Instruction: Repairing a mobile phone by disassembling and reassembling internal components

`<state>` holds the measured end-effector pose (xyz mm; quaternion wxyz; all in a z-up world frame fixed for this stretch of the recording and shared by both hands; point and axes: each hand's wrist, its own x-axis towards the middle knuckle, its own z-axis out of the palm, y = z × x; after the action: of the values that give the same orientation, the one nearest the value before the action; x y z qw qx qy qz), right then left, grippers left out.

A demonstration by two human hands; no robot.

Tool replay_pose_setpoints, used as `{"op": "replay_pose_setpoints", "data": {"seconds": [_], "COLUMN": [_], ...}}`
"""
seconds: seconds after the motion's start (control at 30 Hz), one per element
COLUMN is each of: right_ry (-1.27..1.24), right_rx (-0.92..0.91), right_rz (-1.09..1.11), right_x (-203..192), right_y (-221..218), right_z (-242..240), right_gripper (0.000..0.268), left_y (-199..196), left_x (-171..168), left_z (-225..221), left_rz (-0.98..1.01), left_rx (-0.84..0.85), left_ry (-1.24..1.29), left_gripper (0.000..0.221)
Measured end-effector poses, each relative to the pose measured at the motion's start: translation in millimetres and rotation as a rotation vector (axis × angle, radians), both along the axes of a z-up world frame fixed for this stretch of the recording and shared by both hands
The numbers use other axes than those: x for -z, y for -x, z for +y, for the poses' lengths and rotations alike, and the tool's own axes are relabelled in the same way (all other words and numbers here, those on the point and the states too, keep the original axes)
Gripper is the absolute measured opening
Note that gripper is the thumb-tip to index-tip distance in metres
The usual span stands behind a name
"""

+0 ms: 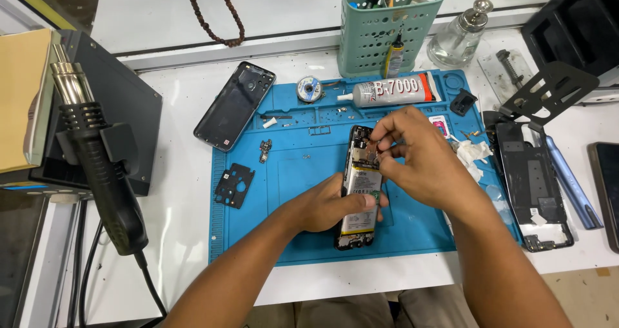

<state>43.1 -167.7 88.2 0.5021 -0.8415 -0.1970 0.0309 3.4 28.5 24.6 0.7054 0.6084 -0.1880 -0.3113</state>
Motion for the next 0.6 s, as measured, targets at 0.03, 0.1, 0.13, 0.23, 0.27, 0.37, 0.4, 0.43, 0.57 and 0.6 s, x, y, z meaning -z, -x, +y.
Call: {"op": "replay_pose_setpoints", "data": {"seconds": [0.03, 0.1, 0.13, 0.23, 0.27, 0.37, 0.4, 0.43, 0.57, 0.6], "right_ry": [0.0, -0.013, -0.013, -0.033, -0.04, -0.046, -0.044, -0.044, -0.058, -0.062], "right_rx": [-0.002, 0.013, 0.013, 0.021, 0.013, 0.008, 0.011, 0.009, 0.011, 0.017], "right_rz": [0.001, 0.013, 0.016, 0.016, 0.008, 0.004, 0.006, 0.004, 0.002, 0.008], "right_x": [0.9, 3.1, 4.5, 7.3, 7.1, 7.5, 7.5, 8.4, 12.7, 13.9], "right_y": [-0.6, -1.2, -2.1, -3.1, -3.0, -2.5, -2.7, -3.0, -2.4, -2.0], "right_z": [0.0, -0.5, -0.7, -1.9, -2.2, -2.9, -2.8, -2.7, -2.4, -2.2], "right_gripper": [0.035, 0.033, 0.033, 0.032, 0.031, 0.03, 0.029, 0.029, 0.029, 0.029], "left_y": [0.2, 1.2, 0.2, -2.8, -4.1, -5.4, -5.5, -5.8, -5.0, -4.5], "left_x": [-2.9, -8.1, -6.7, -1.5, 0.7, 4.1, 4.7, 4.0, 5.6, 7.0], "left_z": [-0.2, -1.1, -1.0, -0.7, -0.2, -0.3, -0.4, 0.2, 1.0, 0.9], "left_rz": [0.001, 0.035, 0.039, 0.034, 0.014, -0.009, -0.014, -0.016, -0.026, -0.024], "left_rx": [-0.002, -0.021, -0.021, -0.004, 0.02, 0.045, 0.045, 0.043, 0.052, 0.049], "left_ry": [0.0, -0.001, -0.001, -0.023, -0.015, -0.002, 0.002, 0.003, 0.015, 0.019], "left_gripper": [0.061, 0.058, 0.058, 0.061, 0.061, 0.061, 0.059, 0.059, 0.058, 0.058]}}
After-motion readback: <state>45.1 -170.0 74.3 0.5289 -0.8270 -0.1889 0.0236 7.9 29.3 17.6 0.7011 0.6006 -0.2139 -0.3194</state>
